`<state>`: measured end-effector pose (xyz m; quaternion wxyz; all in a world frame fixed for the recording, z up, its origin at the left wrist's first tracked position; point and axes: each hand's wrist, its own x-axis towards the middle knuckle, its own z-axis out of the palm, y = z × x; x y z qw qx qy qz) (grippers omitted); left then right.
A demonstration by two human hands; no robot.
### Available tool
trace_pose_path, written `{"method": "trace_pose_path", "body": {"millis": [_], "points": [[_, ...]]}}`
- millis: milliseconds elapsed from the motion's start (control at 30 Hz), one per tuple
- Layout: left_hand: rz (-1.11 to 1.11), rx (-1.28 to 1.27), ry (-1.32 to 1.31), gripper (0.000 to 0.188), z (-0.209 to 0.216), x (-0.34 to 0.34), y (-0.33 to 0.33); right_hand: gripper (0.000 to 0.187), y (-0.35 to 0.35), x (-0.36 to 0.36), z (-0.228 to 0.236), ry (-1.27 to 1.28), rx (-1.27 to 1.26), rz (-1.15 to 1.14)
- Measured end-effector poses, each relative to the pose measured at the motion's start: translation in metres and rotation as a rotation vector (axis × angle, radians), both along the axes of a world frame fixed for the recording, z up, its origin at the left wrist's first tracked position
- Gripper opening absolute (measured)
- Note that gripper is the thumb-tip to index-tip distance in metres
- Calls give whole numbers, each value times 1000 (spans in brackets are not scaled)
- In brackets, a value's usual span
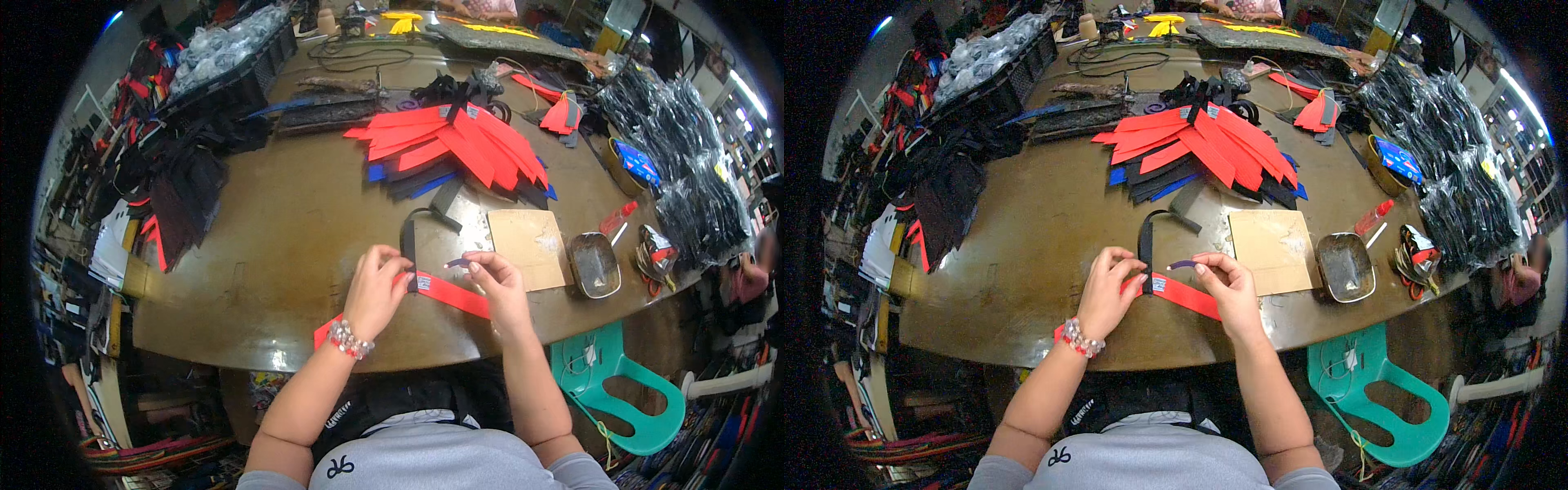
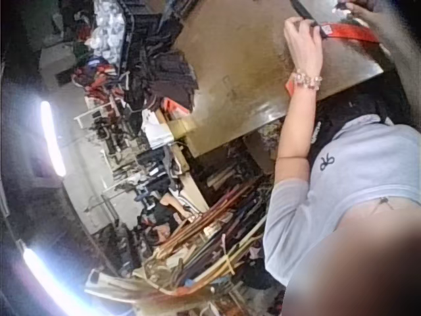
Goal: The person assembles red and black fabric strips by attaching small black pieces to the red strips and then uses a white marker to draw lines on the assembled pieces. The person handles the fabric strips one at a time and places the marked pieces on the table.
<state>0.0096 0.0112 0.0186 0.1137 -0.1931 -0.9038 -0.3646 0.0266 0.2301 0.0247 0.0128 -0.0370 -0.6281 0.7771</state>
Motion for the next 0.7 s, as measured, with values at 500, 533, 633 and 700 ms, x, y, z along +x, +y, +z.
{"method": "trace_pose_path", "body": {"millis": [500, 533, 633, 700], "points": [[-352, 236, -284, 20, 24, -33, 2, 13, -8, 2, -46, -3, -513, -134], [-517, 247, -602, 23, 22, -19, -2, 13, -7, 2, -46, 24, -564, -134], [-76, -78, -40, 33, 6, 11, -4, 20, -6, 0, -40, -28, -520, -29], [74, -114, 2, 32, -3, 15, -7, 19, -4, 0, -29, -82, -407, 58]]}}
